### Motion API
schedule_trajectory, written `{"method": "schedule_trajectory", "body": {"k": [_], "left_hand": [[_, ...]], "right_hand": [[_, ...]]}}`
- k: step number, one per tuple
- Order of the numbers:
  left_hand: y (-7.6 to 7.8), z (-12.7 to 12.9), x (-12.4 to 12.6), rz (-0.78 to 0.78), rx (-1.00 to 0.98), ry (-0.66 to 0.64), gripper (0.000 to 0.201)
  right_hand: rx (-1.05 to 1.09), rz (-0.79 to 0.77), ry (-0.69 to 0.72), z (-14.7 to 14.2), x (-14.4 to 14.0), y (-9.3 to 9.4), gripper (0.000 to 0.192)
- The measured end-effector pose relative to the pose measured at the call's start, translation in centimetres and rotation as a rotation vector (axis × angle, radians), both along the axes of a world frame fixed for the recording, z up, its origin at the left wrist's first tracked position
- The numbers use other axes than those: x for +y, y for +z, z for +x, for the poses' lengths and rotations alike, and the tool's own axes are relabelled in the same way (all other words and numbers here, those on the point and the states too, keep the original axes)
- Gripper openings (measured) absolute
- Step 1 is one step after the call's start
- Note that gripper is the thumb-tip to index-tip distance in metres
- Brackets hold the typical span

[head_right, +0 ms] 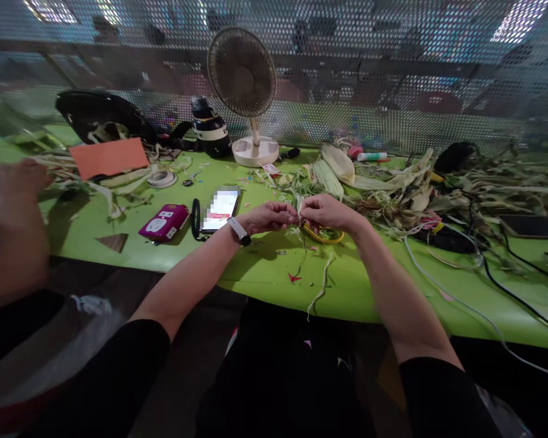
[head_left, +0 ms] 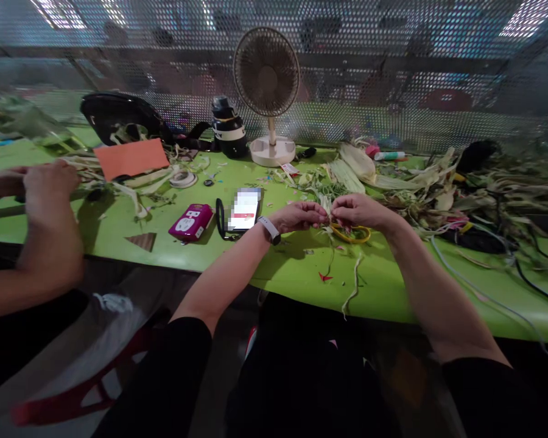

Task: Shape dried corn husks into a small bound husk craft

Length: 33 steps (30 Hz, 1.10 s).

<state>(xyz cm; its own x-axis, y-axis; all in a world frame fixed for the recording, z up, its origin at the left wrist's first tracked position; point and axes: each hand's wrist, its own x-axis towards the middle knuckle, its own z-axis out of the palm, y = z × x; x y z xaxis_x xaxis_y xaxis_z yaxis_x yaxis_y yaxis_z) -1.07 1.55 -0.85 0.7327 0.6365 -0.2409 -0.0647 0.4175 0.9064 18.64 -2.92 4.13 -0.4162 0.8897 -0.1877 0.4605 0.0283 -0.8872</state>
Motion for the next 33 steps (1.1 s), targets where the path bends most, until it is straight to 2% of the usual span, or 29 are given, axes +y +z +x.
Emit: {"method": "schedule_trajectory", "body": {"k": [7, 14, 19, 24, 33], "left_hand": [[0.2, -0.2, 0.5, -0.033, -0.010, 0.038, 0.016], [0.1, -0.6, 0.8, 0.039, 0.019, 0.021, 0.020], [0.2, -0.8, 0.7, 0.127, 0.049, 0.021, 0.022], [0.8, -1.0, 0.5, 0.144, 0.062, 0.023, 0.022], [0.9, -1.1, 0.3, 0.214, 0.063, 0.125, 0.024]], "right_hand": [[0.035, 0.000, 0.061, 0.2, -0.1, 0.3, 0.012], [0.037, -0.038, 0.098, 0.3, -0.1, 0.2, 0.010], [0.060, -0.034, 0.076, 0.6, 0.5, -0.5, 0.009], [0.073, -0.005, 0.020, 0.5, 0.9, -1.0, 0.004], [0.017, -0.043, 0.073, -0.3, 0.6, -0.9, 0.007]]}}
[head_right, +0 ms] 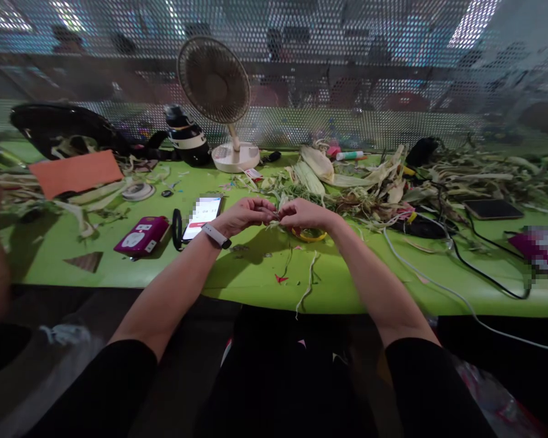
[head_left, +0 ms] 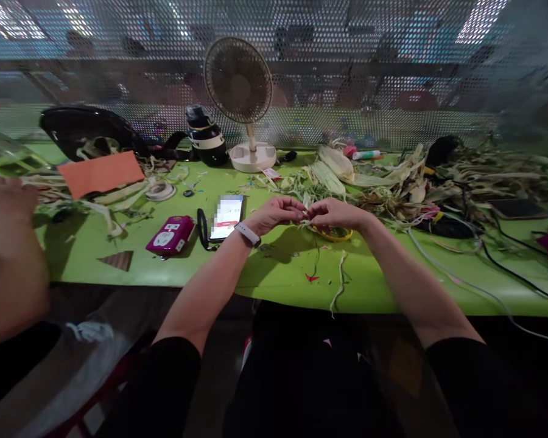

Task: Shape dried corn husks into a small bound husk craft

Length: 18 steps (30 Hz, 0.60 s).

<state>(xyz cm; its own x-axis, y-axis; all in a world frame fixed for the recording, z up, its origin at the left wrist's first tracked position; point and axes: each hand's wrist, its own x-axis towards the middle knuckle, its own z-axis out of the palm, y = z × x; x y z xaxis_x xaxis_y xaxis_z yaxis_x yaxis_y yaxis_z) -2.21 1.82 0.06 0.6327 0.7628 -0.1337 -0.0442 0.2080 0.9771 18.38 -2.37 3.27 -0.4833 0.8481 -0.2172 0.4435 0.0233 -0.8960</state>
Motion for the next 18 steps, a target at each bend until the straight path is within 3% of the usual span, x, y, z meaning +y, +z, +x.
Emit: {"method": "schedule_trajectory", "body": {"k": [7, 18], "left_hand": [[0.0, 0.1, 0.0, 0.098, 0.006, 0.059, 0.029], [-0.3, 0.3, 0.1, 0.238, 0.036, 0.107, 0.033]], "right_hand": [[0.042, 0.011, -0.028, -0.1, 0.6, -1.3, 0.007], [0.154, 0.096, -0.110, -0.2, 0.8, -1.4, 0.008]]}}
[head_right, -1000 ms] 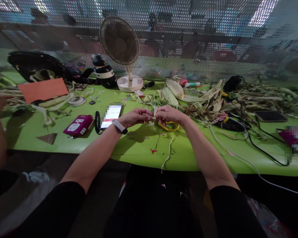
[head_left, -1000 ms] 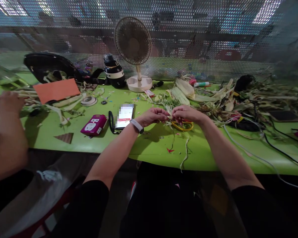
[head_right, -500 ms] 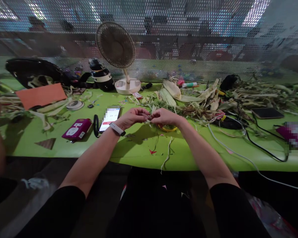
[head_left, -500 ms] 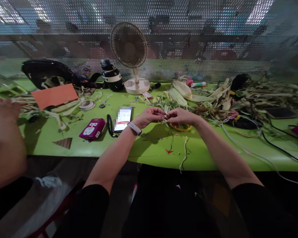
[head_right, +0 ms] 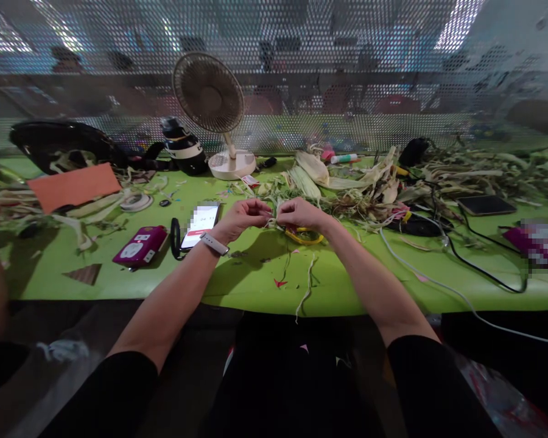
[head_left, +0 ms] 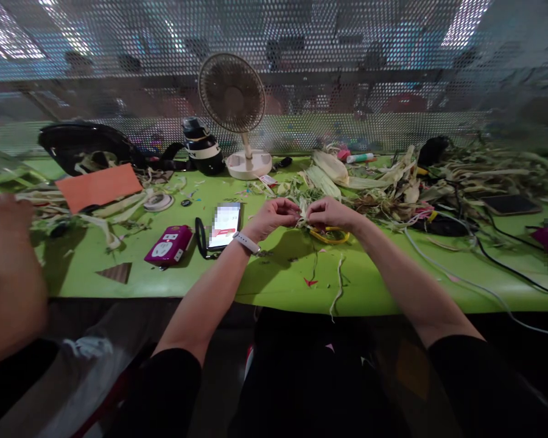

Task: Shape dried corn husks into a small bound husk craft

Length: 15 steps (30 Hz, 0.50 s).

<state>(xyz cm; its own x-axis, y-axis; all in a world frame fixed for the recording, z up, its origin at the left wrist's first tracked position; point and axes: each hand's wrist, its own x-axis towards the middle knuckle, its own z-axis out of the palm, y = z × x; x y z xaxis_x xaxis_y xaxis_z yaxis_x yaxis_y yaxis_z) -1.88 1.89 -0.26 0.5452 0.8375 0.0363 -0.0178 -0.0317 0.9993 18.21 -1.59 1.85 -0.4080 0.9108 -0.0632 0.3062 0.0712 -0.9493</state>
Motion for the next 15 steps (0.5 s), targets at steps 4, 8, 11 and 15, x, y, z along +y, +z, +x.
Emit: {"method": "schedule_trajectory", "body": {"k": [4, 8, 11, 15], "left_hand": [[0.1, 0.3, -0.4, 0.115, 0.052, 0.016, 0.026], [0.3, 0.4, -1.0, 0.378, 0.167, 0.037, 0.014], [0.2, 0.2, -1.2, 0.676, 0.303, 0.082, 0.013], [-0.2, -0.3, -1.1, 0.955, 0.387, 0.152, 0.017]], "right_hand": [[-0.013, 0.014, -0.010, -0.2, 0.0, 0.1, 0.007], [-0.002, 0.086, -0.142, -0.6, 0.4, -0.1, 0.007], [0.007, 0.101, -0.238, -1.0, 0.5, -0.1, 0.006], [0.016, 0.008, -0.207, -1.4, 0.2, 0.3, 0.013]]}}
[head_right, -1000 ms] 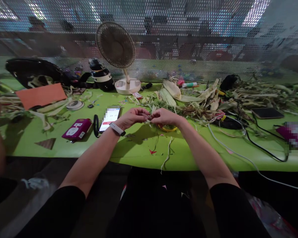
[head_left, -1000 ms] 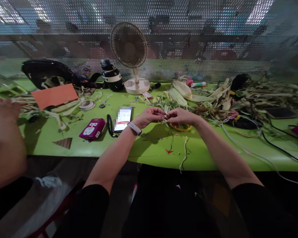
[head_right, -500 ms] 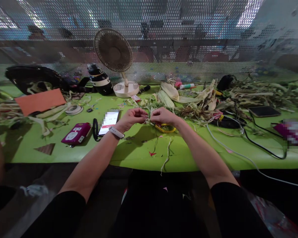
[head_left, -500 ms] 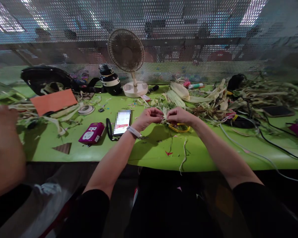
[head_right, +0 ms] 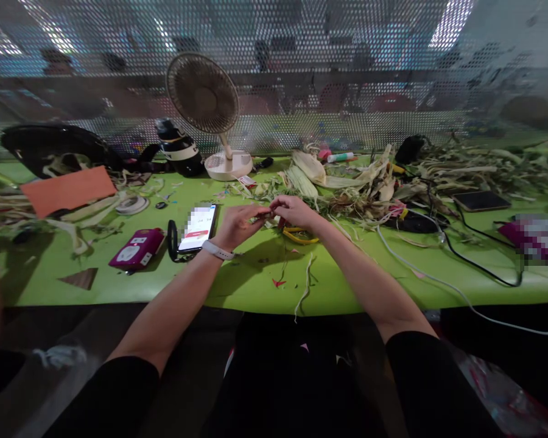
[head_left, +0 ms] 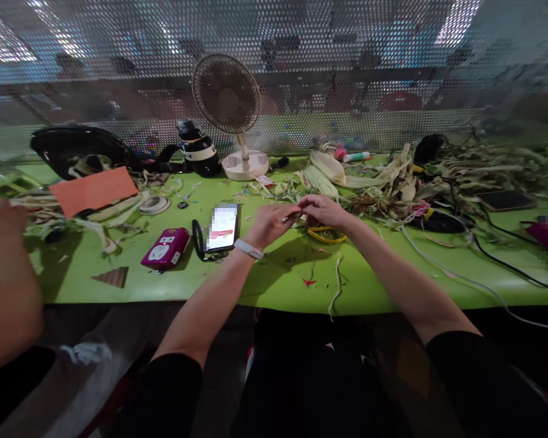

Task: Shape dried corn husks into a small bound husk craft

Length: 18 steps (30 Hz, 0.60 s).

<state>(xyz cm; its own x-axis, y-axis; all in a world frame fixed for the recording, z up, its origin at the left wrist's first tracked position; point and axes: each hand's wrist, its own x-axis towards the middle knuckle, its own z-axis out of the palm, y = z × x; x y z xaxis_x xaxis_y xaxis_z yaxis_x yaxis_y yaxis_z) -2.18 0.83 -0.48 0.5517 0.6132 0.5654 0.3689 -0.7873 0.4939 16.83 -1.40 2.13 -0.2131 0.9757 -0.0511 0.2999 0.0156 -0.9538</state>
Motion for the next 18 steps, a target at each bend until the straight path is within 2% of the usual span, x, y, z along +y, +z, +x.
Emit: {"method": "schedule_trajectory", "body": {"k": [6, 12, 18], "left_hand": [[-0.8, -0.1, 0.6, 0.133, -0.016, 0.097, 0.023], [-1.4, 0.0, 0.5, 0.208, -0.066, 0.136, 0.030], [-1.6, 0.2, 0.7, 0.212, -0.162, 0.120, 0.028]], "right_hand": [[0.094, -0.021, 0.067, 0.2, -0.1, 0.0, 0.018], [0.221, -0.088, 0.065, 0.8, 0.4, -0.8, 0.011], [0.362, -0.075, -0.021, 0.8, 0.7, -1.2, 0.011]]}}
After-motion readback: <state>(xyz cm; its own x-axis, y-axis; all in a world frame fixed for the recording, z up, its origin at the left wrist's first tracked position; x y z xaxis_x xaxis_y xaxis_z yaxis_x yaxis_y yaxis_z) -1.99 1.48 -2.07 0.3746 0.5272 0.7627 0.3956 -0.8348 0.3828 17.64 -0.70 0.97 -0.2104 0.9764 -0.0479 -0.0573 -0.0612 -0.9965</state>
